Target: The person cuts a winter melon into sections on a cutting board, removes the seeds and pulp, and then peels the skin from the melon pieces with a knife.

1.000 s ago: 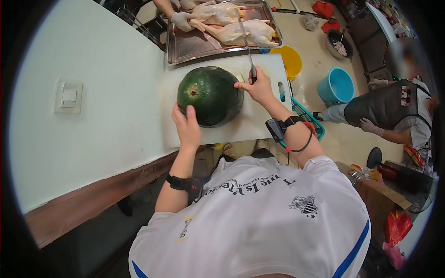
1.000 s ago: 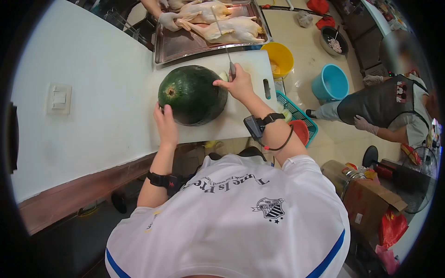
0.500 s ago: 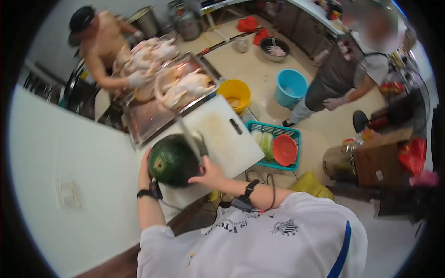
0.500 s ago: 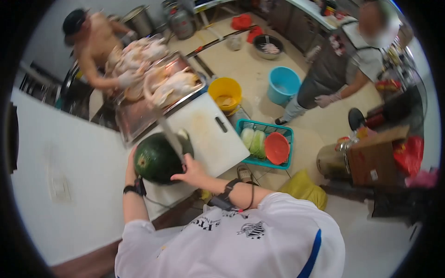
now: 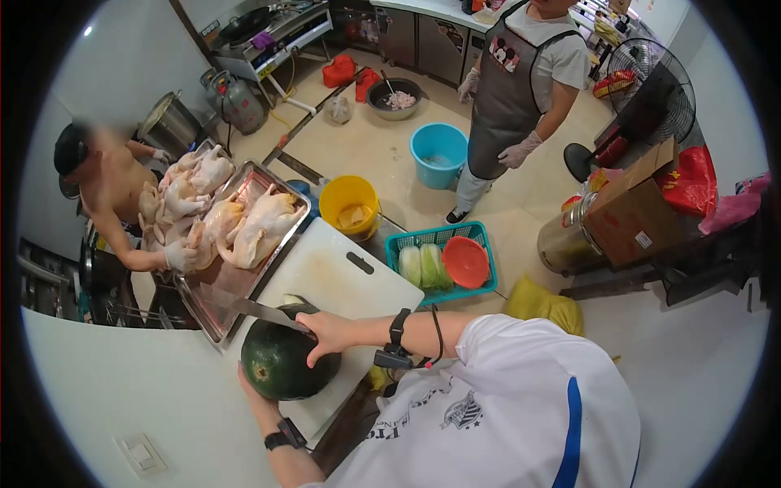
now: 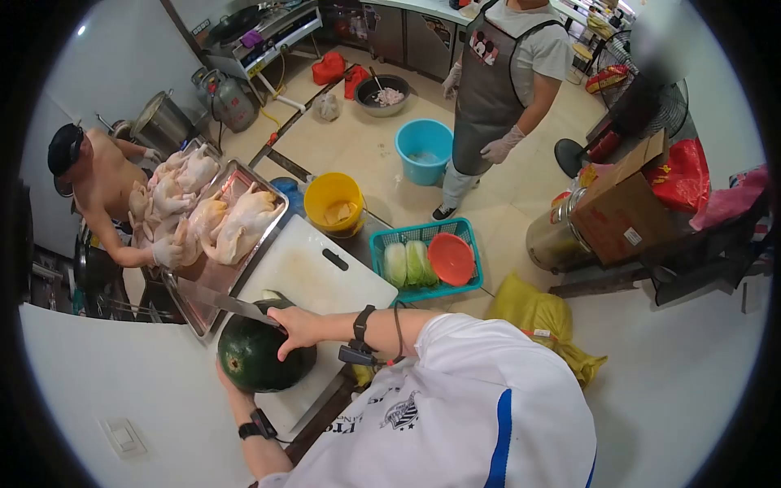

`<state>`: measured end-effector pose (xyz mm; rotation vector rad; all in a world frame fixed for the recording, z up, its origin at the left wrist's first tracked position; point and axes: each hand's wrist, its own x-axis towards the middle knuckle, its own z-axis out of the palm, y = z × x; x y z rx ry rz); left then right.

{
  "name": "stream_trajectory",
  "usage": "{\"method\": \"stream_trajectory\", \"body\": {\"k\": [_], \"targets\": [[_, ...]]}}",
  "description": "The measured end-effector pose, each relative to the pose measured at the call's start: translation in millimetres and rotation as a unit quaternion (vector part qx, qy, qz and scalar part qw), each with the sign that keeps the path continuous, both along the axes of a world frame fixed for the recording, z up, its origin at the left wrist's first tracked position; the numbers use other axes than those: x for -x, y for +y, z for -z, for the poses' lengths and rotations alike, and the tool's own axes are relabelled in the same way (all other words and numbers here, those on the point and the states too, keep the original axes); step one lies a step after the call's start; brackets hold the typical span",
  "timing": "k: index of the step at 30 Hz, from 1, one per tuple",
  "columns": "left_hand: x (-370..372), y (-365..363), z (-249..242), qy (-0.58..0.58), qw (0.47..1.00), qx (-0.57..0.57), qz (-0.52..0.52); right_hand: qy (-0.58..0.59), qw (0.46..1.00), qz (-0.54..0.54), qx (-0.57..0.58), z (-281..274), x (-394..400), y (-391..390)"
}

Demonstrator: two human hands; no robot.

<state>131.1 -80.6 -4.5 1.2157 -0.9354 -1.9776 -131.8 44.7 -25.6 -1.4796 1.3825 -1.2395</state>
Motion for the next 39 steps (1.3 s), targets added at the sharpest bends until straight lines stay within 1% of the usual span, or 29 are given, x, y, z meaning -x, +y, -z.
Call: {"method": "stream_trajectory", "body": {"k": [2, 3, 4, 5, 6, 7, 8, 9, 11, 12, 13, 14, 15, 16, 17, 18, 19, 21, 22, 24, 25, 29, 31, 32, 35, 36, 37, 38, 39], "targets": [[22.0, 25.3, -15.8, 0.023, 0.999, 0.017, -0.022, 0.008, 0.999, -0.028, 0.022, -3.1, 18.4, -17.8], [30.9, 40.5, -22.8, 0.042, 0.997, 0.031, -0.048, -0.009, 0.999, -0.007, 0.032, -1.2, 25.6, -32.6], [38.3, 50.6, -25.0, 0.072, 0.995, 0.008, -0.062, 0.003, 1.000, -0.003, 0.008, 8.8, 32.9, -55.8], [41.9, 61.0, -27.3, 0.098, 0.992, -0.013, -0.083, 0.018, 0.998, 0.024, 0.054, 15.2, 38.8, -76.2], [41.0, 67.9, -19.0, 0.106, 0.988, -0.019, -0.107, 0.032, 0.995, 0.021, 0.094, 13.0, 43.9, -84.8], [42.4, 75.2, -11.7, 0.085, 0.987, -0.007, -0.134, 0.022, 0.995, 0.045, 0.089, 20.3, 43.0, -88.2], [37.4, 79.0, -1.7, 0.061, 0.983, -0.011, -0.171, 0.011, 0.997, 0.043, 0.062, 13.1, 44.1, -82.1], [35.1, 82.8, 1.9, -0.001, 0.978, -0.014, -0.207, 0.034, 0.996, 0.065, 0.051, 9.3, 45.0, -71.4], [20.9, 83.4, 15.0, 0.012, 0.978, -0.021, -0.208, -0.002, 0.996, 0.093, -0.019, 16.3, 37.3, -42.7], [14.7, 73.9, 27.2, -0.085, 0.964, 0.068, -0.244, -0.011, 0.992, 0.108, -0.061, 11.6, 40.2, -25.7], [14.4, 72.6, 14.5, -0.090, 0.958, 0.069, -0.263, -0.022, 0.991, 0.119, -0.055, 16.2, 38.6, -7.2], [20.3, 74.7, -8.5, -0.187, 0.927, 0.279, -0.168, -0.032, 0.989, 0.134, -0.050, 21.1, 32.2, 13.5], [26.8, 77.5, -26.5, -0.276, 0.839, 0.466, -0.056, -0.057, 0.986, 0.135, -0.078, 17.1, 26.6, 35.5], [26.1, 70.6, -38.0, -0.277, 0.840, 0.463, -0.063, -0.078, 0.981, 0.140, -0.106, 9.2, 19.6, 54.6], [22.9, 59.3, -47.9, -0.282, 0.781, 0.557, 0.022, -0.072, 0.983, 0.135, -0.107, 11.5, 11.2, 68.2], [22.1, 51.3, -53.9, -0.281, 0.705, 0.642, 0.108, -0.090, 0.979, 0.138, -0.122, 16.2, 2.2, 81.2], [24.4, 46.0, -57.3, -0.282, 0.706, 0.641, 0.105, -0.110, 0.974, 0.144, -0.136, 18.8, -6.4, 89.5], [28.3, 36.5, -61.4, -0.237, 0.686, 0.665, 0.175, -0.101, 0.975, 0.145, -0.138, 23.5, -23.4, 95.1], [29.7, 36.1, -60.9, -0.242, 0.688, 0.662, 0.172, -0.092, 0.975, 0.146, -0.141, 26.0, -29.4, 94.6], [33.3, 41.7, -58.6, -0.192, 0.730, 0.634, 0.168, -0.096, 0.978, 0.137, -0.122, 38.9, -29.7, 90.1], [33.3, 41.1, -59.6, -0.200, 0.733, 0.628, 0.169, -0.098, 0.981, 0.137, -0.100, 40.3, -29.6, 85.8], [37.9, 47.3, -60.0, -0.204, 0.742, 0.625, 0.134, -0.060, 0.987, 0.096, -0.118, 29.5, -10.0, 73.2], [37.1, 50.2, -59.5, -0.219, 0.734, 0.632, 0.122, -0.016, 0.991, 0.035, -0.130, 18.3, 3.4, 61.5], [38.9, 53.4, -60.8, -0.221, 0.736, 0.629, 0.114, -0.015, 0.991, 0.029, -0.133, 19.3, 7.8, 56.5], [41.2, 57.2, -55.6, -0.237, 0.733, 0.633, 0.073, 0.007, 0.994, -0.014, -0.105, 23.7, 21.2, 39.9], [43.4, 59.3, -53.8, -0.240, 0.734, 0.631, 0.070, 0.012, 0.997, -0.022, -0.075, 26.5, 25.0, 32.4], [47.5, 61.7, -52.0, -0.255, 0.730, 0.633, 0.034, 0.017, 0.998, -0.031, -0.045, 29.4, 30.0, 22.5], [51.0, 64.1, -50.2, -0.270, 0.725, 0.634, -0.003, 0.014, 0.998, -0.036, -0.044, 32.1, 37.6, 9.3], [53.6, 67.1, -47.6, -0.277, 0.724, 0.632, -0.004, 0.039, 0.997, -0.064, -0.014, 33.8, 45.9, -4.3]]}}
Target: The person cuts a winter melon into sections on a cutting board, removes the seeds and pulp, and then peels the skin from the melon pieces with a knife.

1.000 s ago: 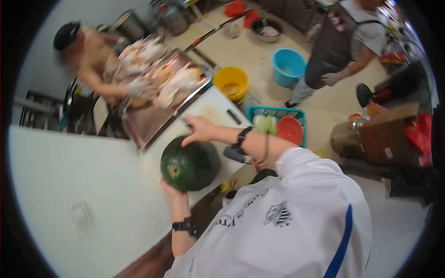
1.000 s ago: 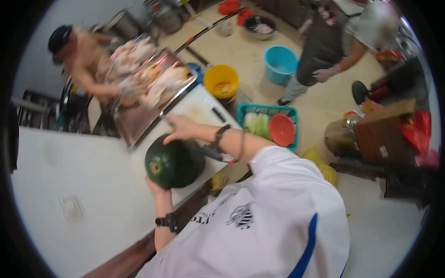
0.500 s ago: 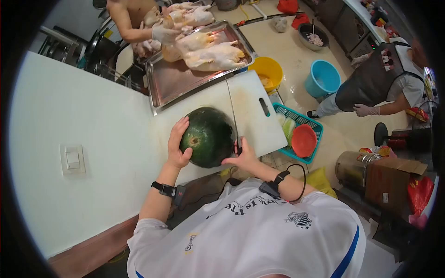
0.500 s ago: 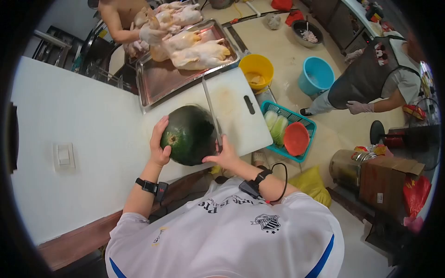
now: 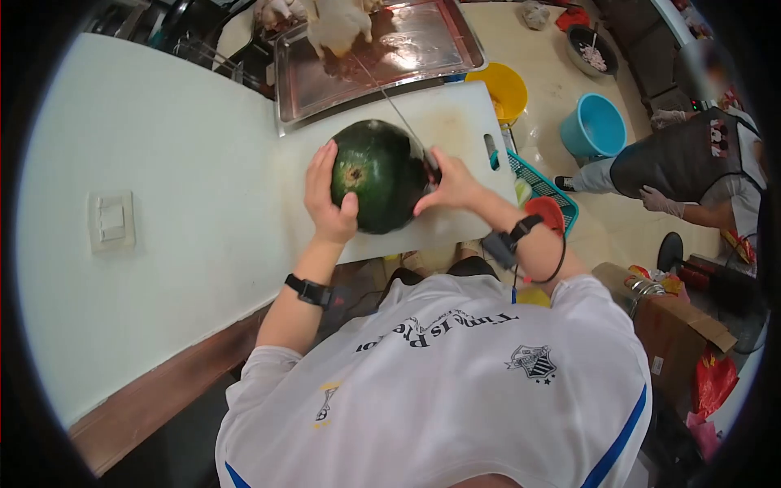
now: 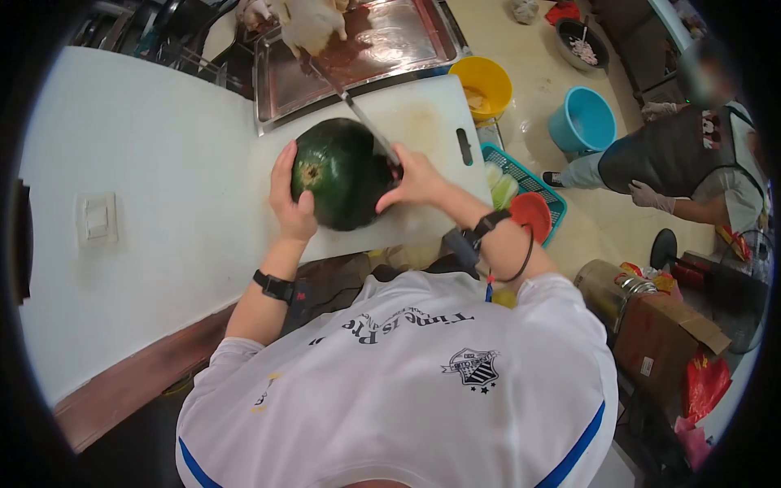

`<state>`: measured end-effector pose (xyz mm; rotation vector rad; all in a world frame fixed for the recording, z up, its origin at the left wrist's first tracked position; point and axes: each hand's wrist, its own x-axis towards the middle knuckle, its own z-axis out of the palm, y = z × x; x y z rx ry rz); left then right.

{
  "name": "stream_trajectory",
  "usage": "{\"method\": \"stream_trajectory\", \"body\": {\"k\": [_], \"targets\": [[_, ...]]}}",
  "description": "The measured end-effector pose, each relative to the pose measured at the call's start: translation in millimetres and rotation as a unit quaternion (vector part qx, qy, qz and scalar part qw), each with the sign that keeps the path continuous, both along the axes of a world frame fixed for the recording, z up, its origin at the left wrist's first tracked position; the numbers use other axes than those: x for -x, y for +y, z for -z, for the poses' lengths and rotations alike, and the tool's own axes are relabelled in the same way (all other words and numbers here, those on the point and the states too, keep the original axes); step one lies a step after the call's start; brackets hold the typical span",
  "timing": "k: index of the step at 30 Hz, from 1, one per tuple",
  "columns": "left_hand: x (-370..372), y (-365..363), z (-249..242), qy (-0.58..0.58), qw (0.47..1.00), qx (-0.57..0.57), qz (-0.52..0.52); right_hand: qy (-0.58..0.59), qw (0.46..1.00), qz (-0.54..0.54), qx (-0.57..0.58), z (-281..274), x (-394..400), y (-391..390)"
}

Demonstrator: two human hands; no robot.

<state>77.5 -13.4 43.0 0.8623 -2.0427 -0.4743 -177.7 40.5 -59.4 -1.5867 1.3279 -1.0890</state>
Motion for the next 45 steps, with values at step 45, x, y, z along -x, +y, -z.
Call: {"method": "stream_trajectory", "body": {"k": [45], "targets": [[23.8, -33.3, 37.3, 0.005, 0.999, -0.006, -0.035, -0.230, 0.886, 0.299, -0.271, -191.0, -181.0, 179.5]]}}
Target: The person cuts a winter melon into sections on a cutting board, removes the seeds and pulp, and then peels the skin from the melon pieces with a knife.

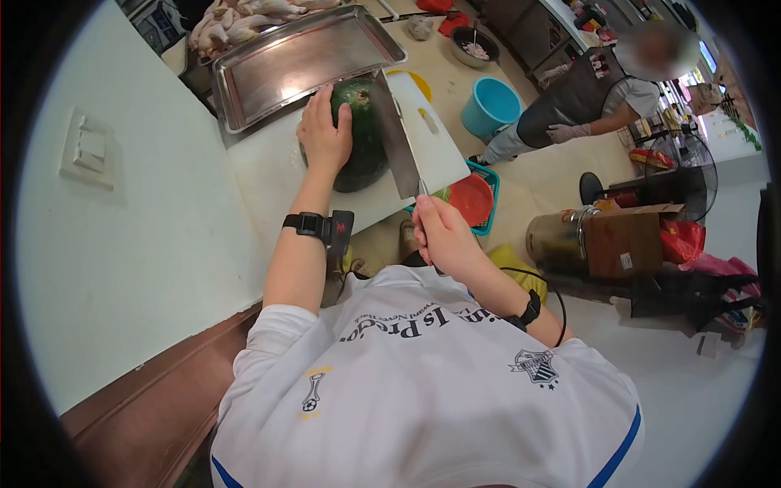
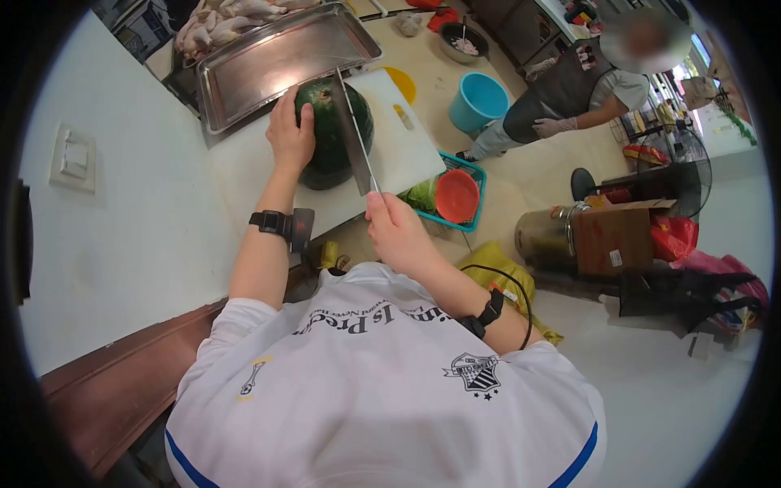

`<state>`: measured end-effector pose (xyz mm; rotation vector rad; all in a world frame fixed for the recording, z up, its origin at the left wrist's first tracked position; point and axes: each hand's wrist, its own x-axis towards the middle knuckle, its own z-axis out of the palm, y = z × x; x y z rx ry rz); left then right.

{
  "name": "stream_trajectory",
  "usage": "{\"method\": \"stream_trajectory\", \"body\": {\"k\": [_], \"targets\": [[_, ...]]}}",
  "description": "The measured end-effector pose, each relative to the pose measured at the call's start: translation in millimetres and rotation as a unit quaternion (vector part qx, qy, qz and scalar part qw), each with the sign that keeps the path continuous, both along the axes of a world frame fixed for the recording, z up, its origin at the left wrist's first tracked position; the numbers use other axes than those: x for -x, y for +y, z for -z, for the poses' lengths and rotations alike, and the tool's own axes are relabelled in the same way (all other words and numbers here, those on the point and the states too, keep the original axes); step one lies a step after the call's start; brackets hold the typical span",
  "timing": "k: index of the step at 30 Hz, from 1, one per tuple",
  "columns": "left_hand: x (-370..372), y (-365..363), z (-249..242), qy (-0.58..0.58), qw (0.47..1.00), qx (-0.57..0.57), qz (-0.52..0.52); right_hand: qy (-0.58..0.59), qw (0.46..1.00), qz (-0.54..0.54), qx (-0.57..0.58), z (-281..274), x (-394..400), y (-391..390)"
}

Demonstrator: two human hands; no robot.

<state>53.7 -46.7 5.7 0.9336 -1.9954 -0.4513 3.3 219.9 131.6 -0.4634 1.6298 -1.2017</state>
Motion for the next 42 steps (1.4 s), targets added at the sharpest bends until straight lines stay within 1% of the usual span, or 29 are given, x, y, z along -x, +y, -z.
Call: {"method": "stream_trajectory", "body": {"k": [2, 6, 8, 9, 11, 12, 13, 15, 19, 21, 24, 26, 28, 30, 32, 34, 36, 37, 39, 42], "targets": [[0.1, -1.2, 0.5, 0.018, 0.999, -0.036, 0.012, 0.105, 0.994, -0.017, -0.031, 4.4, -5.2, 2.2], [-0.5, -1.9, -1.0, 0.007, 0.999, -0.037, 0.005, 0.138, 0.988, -0.034, -0.067, 18.4, -15.5, 12.8], [-0.2, -1.8, -2.3, 0.028, 0.999, -0.007, 0.015, 0.116, 0.982, -0.062, -0.137, 32.7, -17.6, 18.4], [1.1, -1.7, -2.9, 0.034, 0.999, -0.007, 0.016, 0.122, 0.981, -0.060, -0.138, 46.6, -16.5, 18.1], [0.8, -1.2, -3.0, 0.020, 1.000, 0.002, -0.003, 0.216, 0.970, -0.067, -0.086, 72.7, -16.5, 13.4], [1.0, -1.4, -3.4, 0.021, 1.000, 0.001, -0.004, 0.131, 0.986, -0.055, -0.092, 58.1, -20.3, 5.3], [2.3, -1.9, -3.8, 0.028, 1.000, 0.012, -0.004, 0.131, 0.985, -0.055, -0.094, 59.3, -16.3, 1.9], [3.2, 0.2, -3.5, 0.032, 0.999, 0.020, -0.001, 0.085, 0.988, -0.072, -0.103, 63.4, -7.3, -2.1], [4.5, -0.5, -5.1, 0.037, 0.999, 0.027, 0.002, 0.069, 0.989, -0.091, -0.090, 72.1, -2.0, -8.3], [3.5, 0.2, -3.7, 0.042, 0.999, 0.033, 0.007, 0.070, 0.991, -0.060, -0.093, 79.9, -1.0, -22.9], [3.7, -2.3, -3.7, 0.032, 0.999, 0.043, 0.007, 0.059, 0.992, -0.083, -0.077, 116.4, 14.7, -46.7], [3.1, -0.6, -3.3, 0.035, 0.999, 0.039, 0.007, 0.073, 0.991, -0.092, -0.067, 167.6, 24.0, -57.8], [2.0, 1.4, -5.5, 0.021, 0.999, 0.043, 0.002, 0.089, 0.989, -0.104, -0.049, 182.9, 23.3, -70.2], [3.6, 1.4, -5.6, 0.015, 0.999, 0.042, -0.008, 0.085, 0.989, -0.072, -0.098, 192.1, 24.1, -74.6], [-2.0, 6.8, -0.8, 0.005, 0.999, 0.038, -0.009, 0.050, 0.990, -0.072, -0.108, 199.8, 20.6, -69.5], [6.1, -0.6, -5.5, 0.012, 0.998, 0.054, -0.012, 0.034, 0.992, -0.071, -0.099, 190.1, 31.6, -77.4], [1.0, 0.8, -5.5, 0.029, 0.999, 0.033, 0.011, -0.015, 0.990, -0.066, -0.121, 181.4, 28.4, -71.8], [-3.5, 2.5, -3.4, 0.019, 0.999, 0.035, 0.013, -0.024, 0.991, -0.065, -0.118, 181.3, 24.0, -59.5], [3.3, 0.5, -5.1, 0.021, 0.999, 0.046, -0.006, 0.030, 0.983, -0.121, -0.137, 174.3, 30.0, -27.5], [1.8, 5.0, -9.8, -0.001, 1.000, 0.027, -0.015, -0.002, 0.979, -0.130, -0.160, 159.4, 34.2, 5.7]]}}
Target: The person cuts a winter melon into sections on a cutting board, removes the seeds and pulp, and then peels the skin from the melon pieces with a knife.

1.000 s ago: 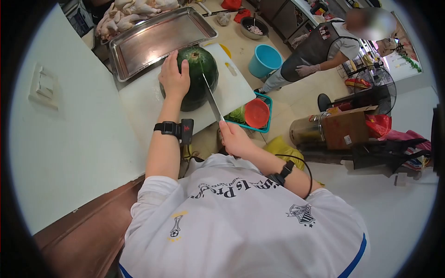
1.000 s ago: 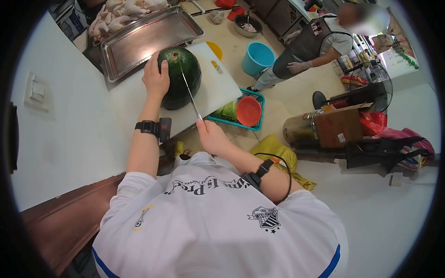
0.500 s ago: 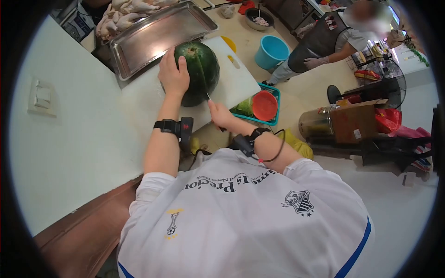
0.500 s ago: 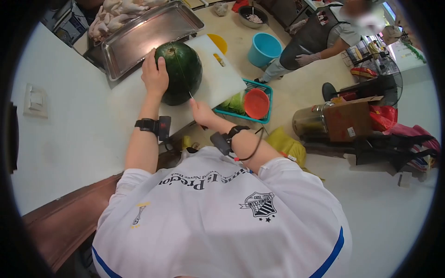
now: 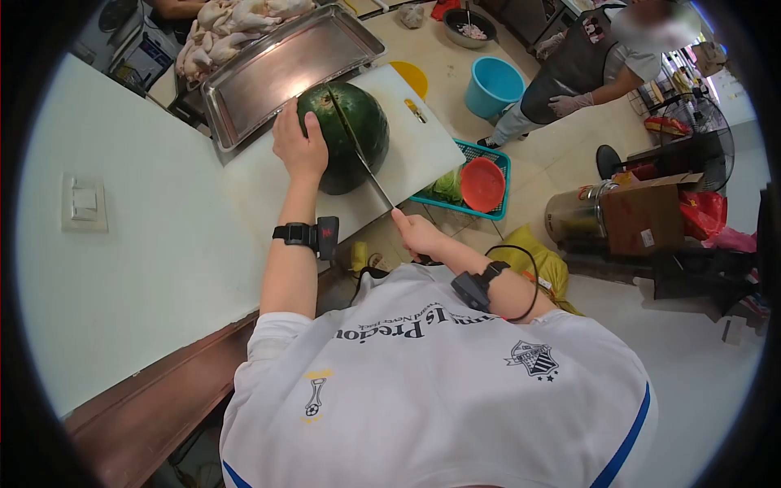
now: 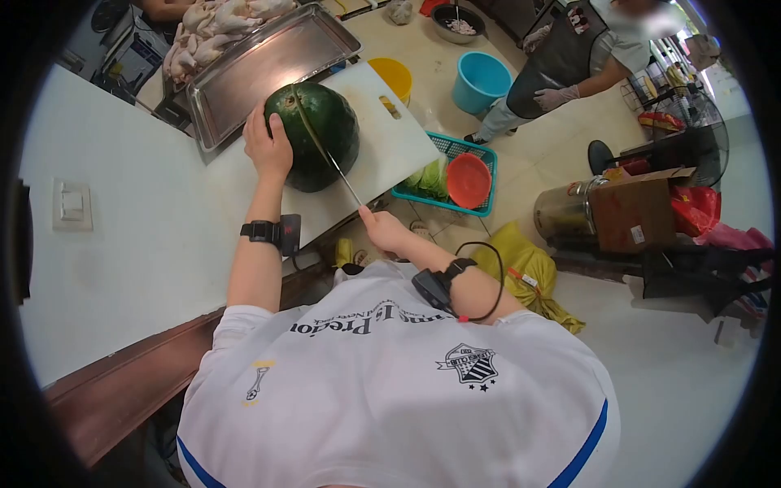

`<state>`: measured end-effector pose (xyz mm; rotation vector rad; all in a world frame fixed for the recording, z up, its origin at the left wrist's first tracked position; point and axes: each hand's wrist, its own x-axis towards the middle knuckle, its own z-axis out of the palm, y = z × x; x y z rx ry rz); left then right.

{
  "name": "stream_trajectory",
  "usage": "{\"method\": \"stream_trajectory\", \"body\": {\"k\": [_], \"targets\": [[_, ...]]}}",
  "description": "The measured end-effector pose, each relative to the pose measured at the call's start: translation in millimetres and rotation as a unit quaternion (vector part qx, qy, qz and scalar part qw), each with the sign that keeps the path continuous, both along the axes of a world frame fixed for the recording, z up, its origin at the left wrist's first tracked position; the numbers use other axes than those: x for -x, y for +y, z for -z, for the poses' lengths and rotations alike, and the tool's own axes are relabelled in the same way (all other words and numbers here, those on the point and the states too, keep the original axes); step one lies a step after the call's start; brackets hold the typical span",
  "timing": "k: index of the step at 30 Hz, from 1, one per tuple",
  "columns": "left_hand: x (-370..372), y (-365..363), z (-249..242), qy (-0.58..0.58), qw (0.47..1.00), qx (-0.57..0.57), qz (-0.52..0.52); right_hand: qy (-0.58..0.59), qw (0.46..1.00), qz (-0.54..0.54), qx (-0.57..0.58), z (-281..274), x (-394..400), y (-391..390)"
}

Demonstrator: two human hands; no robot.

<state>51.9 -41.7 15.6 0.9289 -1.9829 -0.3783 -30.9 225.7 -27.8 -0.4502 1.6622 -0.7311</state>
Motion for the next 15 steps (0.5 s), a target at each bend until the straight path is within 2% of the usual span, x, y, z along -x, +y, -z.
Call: {"method": "stream_trajectory", "body": {"k": [3, 4, 5, 7, 10, 15], "targets": [[7.2, 30.4, -19.6, -0.043, 0.998, 0.007, -0.054, 0.049, 0.999, -0.001, 0.024, 4.7, 11.4, 3.9], [10.7, 37.0, -25.7, -0.033, 0.999, 0.003, -0.012, 0.046, 0.998, -0.002, 0.035, 5.0, 15.2, 1.6], [16.5, 40.0, -26.3, -0.052, 0.997, 0.051, -0.007, 0.034, 0.999, -0.008, 0.038, 5.2, 17.1, 0.7], [24.5, 50.0, -29.7, -0.150, 0.986, -0.006, -0.075, 0.018, 0.998, -0.022, 0.048, 9.9, 20.7, 1.2], [21.6, 44.0, -25.6, -0.164, 0.984, -0.045, -0.059, -0.010, 0.998, -0.031, 0.055, 12.9, 37.9, 0.8], [14.0, 37.8, -22.2, -0.141, 0.989, -0.040, -0.027, -0.070, 0.995, -0.020, 0.063, 23.0, 64.5, 2.6]]}}
